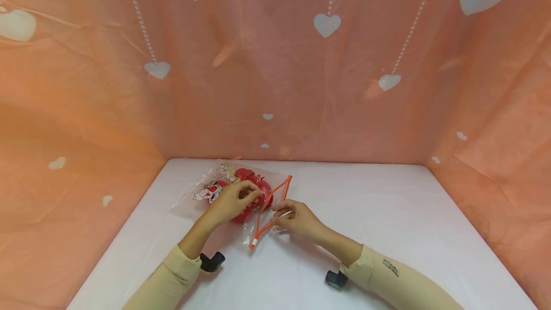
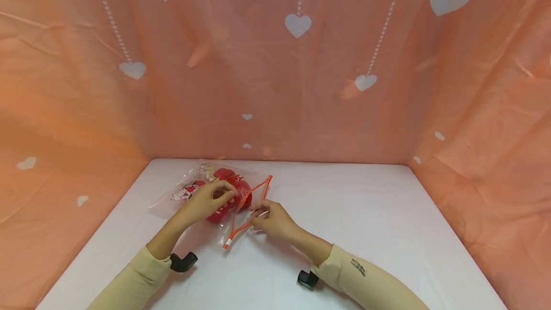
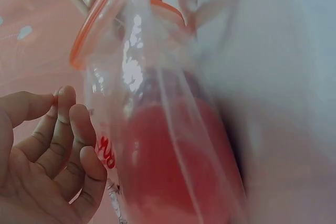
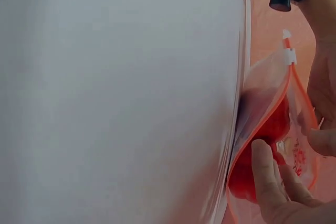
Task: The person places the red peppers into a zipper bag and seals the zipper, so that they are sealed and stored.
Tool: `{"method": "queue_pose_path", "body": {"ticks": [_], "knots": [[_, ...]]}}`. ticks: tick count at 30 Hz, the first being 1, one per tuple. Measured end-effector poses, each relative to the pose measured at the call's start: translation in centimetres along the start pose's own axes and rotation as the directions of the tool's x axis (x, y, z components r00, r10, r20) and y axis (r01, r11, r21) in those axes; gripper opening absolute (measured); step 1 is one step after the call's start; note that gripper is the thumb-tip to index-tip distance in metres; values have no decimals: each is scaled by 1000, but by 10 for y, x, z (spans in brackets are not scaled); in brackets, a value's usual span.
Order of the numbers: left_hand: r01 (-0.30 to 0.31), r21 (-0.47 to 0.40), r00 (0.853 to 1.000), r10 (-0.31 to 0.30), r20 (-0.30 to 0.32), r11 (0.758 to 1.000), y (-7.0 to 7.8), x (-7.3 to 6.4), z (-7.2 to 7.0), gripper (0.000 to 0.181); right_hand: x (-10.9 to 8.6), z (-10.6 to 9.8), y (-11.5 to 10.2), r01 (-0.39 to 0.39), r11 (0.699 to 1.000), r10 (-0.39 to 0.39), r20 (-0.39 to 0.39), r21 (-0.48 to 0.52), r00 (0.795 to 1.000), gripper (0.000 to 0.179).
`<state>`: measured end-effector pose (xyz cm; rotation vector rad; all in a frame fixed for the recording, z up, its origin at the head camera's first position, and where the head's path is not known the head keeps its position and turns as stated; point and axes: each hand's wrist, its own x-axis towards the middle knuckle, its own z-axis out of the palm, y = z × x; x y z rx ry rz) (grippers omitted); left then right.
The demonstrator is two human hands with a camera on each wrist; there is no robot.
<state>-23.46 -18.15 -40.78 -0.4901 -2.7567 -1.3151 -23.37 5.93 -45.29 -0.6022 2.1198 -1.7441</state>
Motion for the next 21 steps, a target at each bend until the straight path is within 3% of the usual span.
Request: {"method": "queue_pose_path", "body": {"ticks": [10, 14, 21], "knots": [[-54, 52, 998, 52, 44, 997, -3, -13, -2, 10, -16, 8, -5, -23, 1000, 23, 36, 1, 999, 29], [-93, 87, 995, 89, 49, 992, -6, -22, -3, 7, -21, 13, -6, -36, 999, 35, 43, 29, 998, 26], [-93, 115, 995, 87, 58, 989, -12, -42, -7, 5, -30, 21, -5, -34, 997, 29, 77, 63, 997, 27]]}}
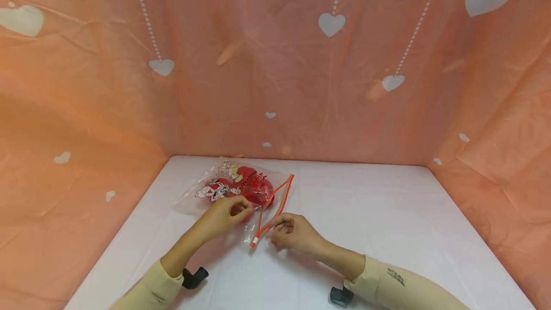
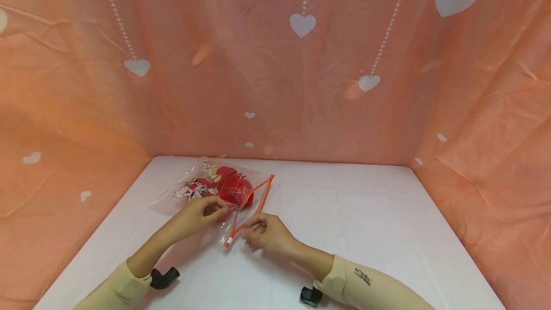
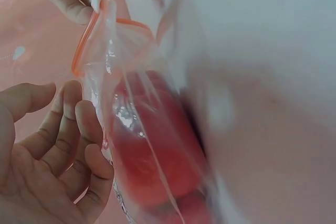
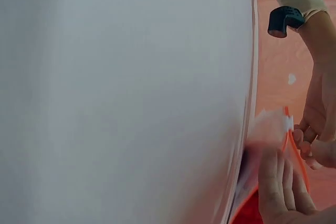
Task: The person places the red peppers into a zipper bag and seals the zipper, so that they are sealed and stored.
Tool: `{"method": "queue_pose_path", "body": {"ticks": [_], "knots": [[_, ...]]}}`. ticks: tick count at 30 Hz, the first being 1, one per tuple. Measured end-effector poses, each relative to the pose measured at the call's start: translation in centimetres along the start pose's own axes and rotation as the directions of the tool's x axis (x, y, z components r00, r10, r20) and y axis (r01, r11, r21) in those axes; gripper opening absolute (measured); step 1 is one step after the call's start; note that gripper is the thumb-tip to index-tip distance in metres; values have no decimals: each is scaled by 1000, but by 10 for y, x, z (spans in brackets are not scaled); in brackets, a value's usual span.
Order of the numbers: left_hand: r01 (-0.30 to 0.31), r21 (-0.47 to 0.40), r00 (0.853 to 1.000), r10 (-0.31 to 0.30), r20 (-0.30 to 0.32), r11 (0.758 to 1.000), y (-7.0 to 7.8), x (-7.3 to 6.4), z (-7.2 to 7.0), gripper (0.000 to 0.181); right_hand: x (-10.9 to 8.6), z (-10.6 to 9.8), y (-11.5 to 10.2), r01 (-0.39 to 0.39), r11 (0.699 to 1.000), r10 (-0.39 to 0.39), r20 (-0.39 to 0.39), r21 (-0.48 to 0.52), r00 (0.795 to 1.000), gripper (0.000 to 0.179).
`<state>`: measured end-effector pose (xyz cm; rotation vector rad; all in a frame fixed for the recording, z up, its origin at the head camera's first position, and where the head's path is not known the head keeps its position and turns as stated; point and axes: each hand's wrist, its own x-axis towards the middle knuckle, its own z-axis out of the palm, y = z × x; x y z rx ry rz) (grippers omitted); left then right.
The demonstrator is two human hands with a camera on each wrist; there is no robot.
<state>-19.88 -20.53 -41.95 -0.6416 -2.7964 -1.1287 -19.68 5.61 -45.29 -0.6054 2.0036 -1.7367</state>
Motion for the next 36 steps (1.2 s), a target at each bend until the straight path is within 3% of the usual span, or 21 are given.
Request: {"method": "queue_pose_path", "body": {"ticks": [8, 15, 27, 36], "knots": [[33, -17, 998, -32, 53, 999, -5, -19, -3, 7, -5, 7, 4, 0, 1000, 0, 4, 22, 1000, 29], [-10, -51, 996, 14, 83, 999, -6, -32, -3, 5, -4, 13, 6, -63, 998, 63, 3, -22, 998, 26], [-9, -87, 991, 21, 136, 996, -8, -47, 1, 7, -1, 22, 4, -126, 990, 125, 25, 57, 992, 22], [39, -66, 987, -28, 157, 997, -8, -54, 2, 6, 5, 26, 6, -129, 988, 126, 34, 90, 991, 19]]}}
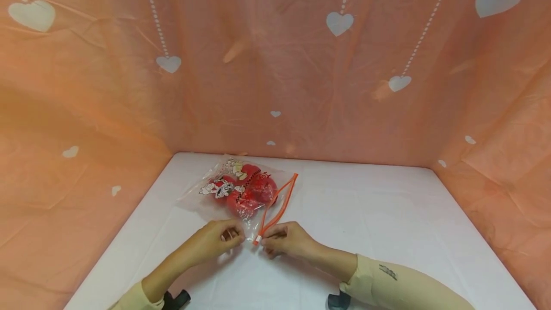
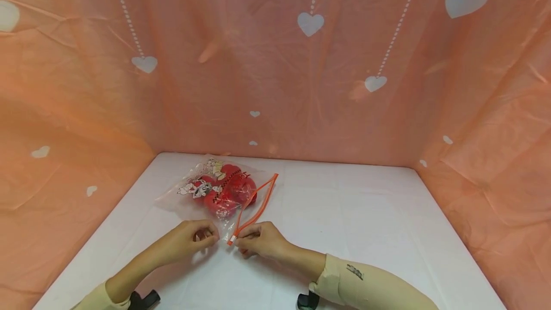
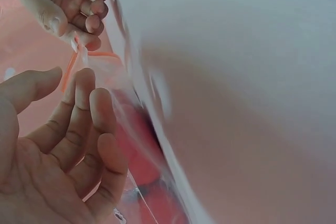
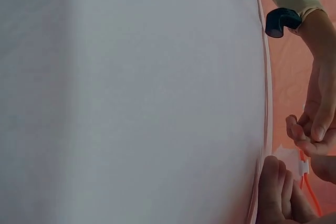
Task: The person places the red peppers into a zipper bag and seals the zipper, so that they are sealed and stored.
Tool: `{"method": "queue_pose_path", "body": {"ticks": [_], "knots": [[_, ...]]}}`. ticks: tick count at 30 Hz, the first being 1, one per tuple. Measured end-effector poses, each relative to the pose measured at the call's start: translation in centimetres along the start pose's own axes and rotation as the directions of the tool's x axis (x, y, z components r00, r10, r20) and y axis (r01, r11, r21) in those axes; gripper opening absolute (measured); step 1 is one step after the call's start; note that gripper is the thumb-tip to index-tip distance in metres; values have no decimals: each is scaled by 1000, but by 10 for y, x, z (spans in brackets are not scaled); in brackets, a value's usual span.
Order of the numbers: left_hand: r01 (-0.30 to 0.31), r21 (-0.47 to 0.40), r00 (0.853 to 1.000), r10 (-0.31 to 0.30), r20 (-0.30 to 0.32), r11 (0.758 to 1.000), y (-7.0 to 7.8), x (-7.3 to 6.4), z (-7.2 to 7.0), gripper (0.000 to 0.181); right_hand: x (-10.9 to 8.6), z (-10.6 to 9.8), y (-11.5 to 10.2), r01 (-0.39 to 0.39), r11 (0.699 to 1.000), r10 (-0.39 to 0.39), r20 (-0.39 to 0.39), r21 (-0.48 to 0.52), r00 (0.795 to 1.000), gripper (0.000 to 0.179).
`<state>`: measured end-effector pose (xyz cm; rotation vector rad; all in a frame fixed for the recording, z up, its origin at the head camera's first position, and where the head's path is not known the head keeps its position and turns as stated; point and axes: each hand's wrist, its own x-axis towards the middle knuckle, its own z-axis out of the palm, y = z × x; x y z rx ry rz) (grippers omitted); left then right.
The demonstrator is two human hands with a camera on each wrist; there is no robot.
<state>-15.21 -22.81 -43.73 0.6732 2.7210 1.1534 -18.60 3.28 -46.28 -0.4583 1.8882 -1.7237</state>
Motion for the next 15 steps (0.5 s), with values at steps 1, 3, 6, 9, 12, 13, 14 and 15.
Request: {"method": "queue_pose_path", "body": {"ticks": [1, 3, 6, 9, 12, 13, 14, 15], "knots": [[11, 2, 1000, -11, 4, 1000, 0, -1, 0, 6, 1, 0, 0, -2, 1000, 2, 2, -2, 1000, 18], [32, 3, 999, -32, 16, 999, -1, -2, 1, 6, 3, 1, 0, -10, 1000, 10, 4, -13, 1000, 18], [47, 0, 998, -47, 36, 999, -3, -4, 1, 7, 5, 2, 1, -23, 1000, 23, -1, -21, 1000, 17], [42, 4, 998, -42, 49, 999, -4, -5, 1, 9, 7, 3, 1, -28, 999, 28, -6, -16, 1000, 17], [36, 14, 998, -37, 52, 999, -5, -6, 1, 10, 9, 4, 2, -28, 1000, 28, -3, 1, 1000, 17], [34, 16, 998, -34, 54, 999, -5, -6, 1, 11, 9, 4, 2, -29, 1000, 29, -2, 4, 1000, 17], [33, 13, 998, -34, 57, 999, -5, -7, 1, 11, 10, 5, 2, -29, 1000, 29, -1, 7, 1000, 17], [33, 9, 998, -34, 60, 999, -6, -7, 1, 11, 10, 5, 2, -31, 999, 31, 0, 11, 1000, 17]]}}
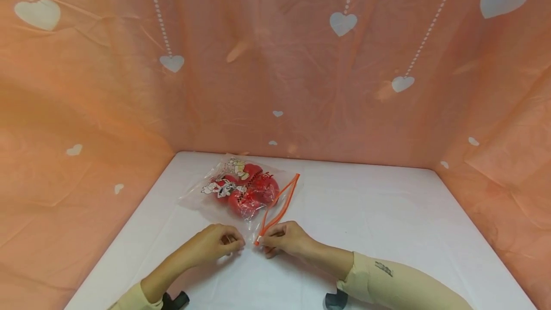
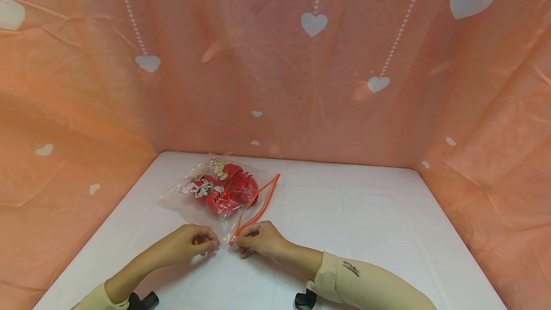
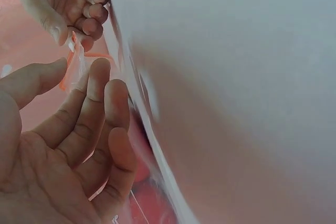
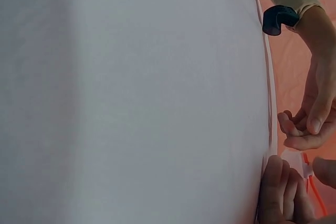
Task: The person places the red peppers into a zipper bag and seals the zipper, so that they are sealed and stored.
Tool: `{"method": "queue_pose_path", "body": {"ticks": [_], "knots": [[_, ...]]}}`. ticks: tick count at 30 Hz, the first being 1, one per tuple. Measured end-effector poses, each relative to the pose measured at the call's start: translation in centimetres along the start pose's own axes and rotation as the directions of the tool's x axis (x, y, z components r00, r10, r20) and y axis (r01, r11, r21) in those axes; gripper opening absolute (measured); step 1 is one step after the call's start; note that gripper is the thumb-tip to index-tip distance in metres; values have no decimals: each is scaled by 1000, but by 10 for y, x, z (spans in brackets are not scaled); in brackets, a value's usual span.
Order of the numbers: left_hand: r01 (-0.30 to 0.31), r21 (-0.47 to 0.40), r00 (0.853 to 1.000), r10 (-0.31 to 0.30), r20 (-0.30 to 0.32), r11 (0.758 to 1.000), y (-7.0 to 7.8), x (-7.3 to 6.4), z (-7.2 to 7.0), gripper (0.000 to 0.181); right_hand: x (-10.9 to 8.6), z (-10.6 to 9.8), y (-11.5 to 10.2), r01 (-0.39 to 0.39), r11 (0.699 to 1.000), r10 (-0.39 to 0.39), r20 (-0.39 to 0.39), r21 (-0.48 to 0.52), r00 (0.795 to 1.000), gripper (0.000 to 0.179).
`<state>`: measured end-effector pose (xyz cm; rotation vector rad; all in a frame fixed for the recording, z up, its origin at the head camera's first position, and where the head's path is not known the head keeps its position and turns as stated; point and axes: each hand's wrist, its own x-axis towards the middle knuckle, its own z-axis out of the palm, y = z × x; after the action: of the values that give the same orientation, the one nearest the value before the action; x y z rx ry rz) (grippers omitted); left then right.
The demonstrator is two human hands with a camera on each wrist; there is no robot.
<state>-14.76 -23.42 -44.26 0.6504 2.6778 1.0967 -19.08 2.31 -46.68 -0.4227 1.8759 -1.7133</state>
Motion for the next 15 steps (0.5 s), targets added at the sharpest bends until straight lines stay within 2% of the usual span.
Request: {"method": "queue_pose_path", "body": {"ticks": [15], "knots": [[22, -148, 997, -10, 82, 989, -5, 0, 3, 16, 3, 3, 0, -12, 1000, 12, 12, 11, 1000, 16]]}}
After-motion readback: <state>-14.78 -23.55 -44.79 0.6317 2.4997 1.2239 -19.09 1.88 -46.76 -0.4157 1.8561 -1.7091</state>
